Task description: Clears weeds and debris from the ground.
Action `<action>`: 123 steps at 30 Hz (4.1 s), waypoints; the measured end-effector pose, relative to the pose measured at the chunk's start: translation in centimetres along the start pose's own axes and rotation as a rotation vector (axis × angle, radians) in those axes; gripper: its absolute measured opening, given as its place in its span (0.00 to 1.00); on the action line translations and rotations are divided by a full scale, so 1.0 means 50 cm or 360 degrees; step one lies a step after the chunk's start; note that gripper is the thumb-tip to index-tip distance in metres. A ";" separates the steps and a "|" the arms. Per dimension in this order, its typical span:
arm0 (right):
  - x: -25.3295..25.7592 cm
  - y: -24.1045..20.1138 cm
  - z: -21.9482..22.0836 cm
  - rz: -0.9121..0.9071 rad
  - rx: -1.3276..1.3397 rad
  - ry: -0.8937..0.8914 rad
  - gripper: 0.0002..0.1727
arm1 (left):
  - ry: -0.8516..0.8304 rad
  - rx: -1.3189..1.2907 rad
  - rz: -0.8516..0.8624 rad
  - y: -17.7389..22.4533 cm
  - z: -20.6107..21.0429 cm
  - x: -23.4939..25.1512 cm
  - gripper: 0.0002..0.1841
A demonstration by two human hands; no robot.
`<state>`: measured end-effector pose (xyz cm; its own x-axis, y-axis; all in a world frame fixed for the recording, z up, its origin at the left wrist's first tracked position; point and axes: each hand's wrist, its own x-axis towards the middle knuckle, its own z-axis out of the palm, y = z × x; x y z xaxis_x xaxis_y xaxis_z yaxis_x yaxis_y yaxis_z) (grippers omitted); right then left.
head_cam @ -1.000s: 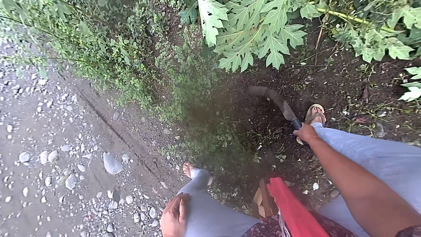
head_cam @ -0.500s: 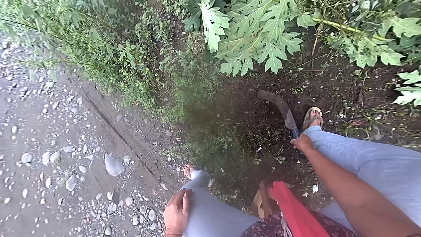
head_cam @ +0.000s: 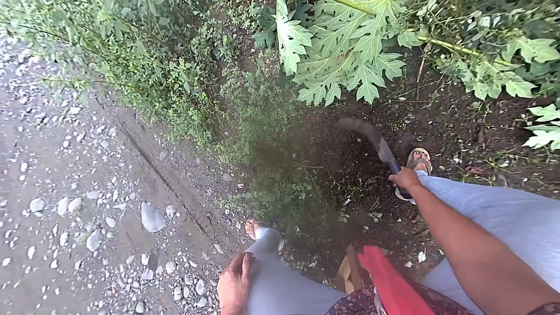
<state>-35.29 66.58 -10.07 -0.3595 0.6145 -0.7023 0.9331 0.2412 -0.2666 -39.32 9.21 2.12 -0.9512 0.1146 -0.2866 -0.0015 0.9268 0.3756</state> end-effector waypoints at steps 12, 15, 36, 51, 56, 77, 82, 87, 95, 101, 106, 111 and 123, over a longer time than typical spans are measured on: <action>0.043 0.008 0.162 0.0018 -0.0447 -0.0195 0.31 | 0.0132 -0.0082 0.0007 -0.050 -0.002 -0.030 0.26; 0.048 0.009 0.126 0.0040 -0.0136 -0.0096 0.28 | 0.0169 -0.0094 0.0073 -0.056 -0.003 -0.032 0.25; 0.074 -0.152 0.229 0.0114 0.0813 -0.0035 0.23 | 0.0155 -0.0125 0.0065 -0.066 -0.001 -0.035 0.24; 0.062 -0.118 0.240 -0.0013 0.0538 -0.0060 0.27 | 0.0180 -0.0151 0.0129 -0.077 -0.002 -0.034 0.25; 0.090 -0.232 0.316 0.0139 0.0982 -0.0026 0.23 | 0.0153 -0.0143 0.0100 -0.063 0.001 -0.023 0.25; 0.165 -0.079 0.287 -0.0014 0.0189 -0.0225 0.30 | 0.0062 -0.0087 0.0099 -0.036 -0.008 -0.001 0.25; 0.142 0.073 0.222 -0.0180 -0.0555 -0.0433 0.31 | 0.0064 -0.0142 0.0131 -0.046 -0.008 -0.003 0.26; 0.115 -0.017 0.226 -0.0121 0.0072 -0.0241 0.27 | 0.0100 -0.0163 0.0139 -0.047 -0.004 -0.007 0.25; 0.128 -0.147 0.342 0.0023 0.0445 -0.0315 0.27 | 0.0088 -0.0079 0.0083 -0.031 -0.004 0.004 0.25; 0.120 -0.007 0.213 -0.0493 -0.1153 -0.0632 0.30 | 0.0060 -0.0062 0.0079 -0.030 -0.008 0.004 0.25; 0.140 -0.040 0.067 -0.0724 -0.1464 -0.0552 0.29 | 0.0088 -0.0100 0.0102 -0.035 -0.003 -0.003 0.24; 0.151 -0.087 0.054 -0.0589 -0.0835 -0.0131 0.26 | 0.0087 -0.0072 0.0054 -0.027 -0.003 0.000 0.25; 0.047 -0.087 0.271 -0.0372 -0.0969 -0.0475 0.30 | -0.0429 0.0405 -0.0339 0.132 0.011 0.144 0.20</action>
<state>-40.11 56.83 -19.50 -0.4516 0.2845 -0.8456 0.6317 0.7713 -0.0779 -46.02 16.35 2.07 -0.8231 -0.0309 -0.5671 -0.0809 0.9947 0.0631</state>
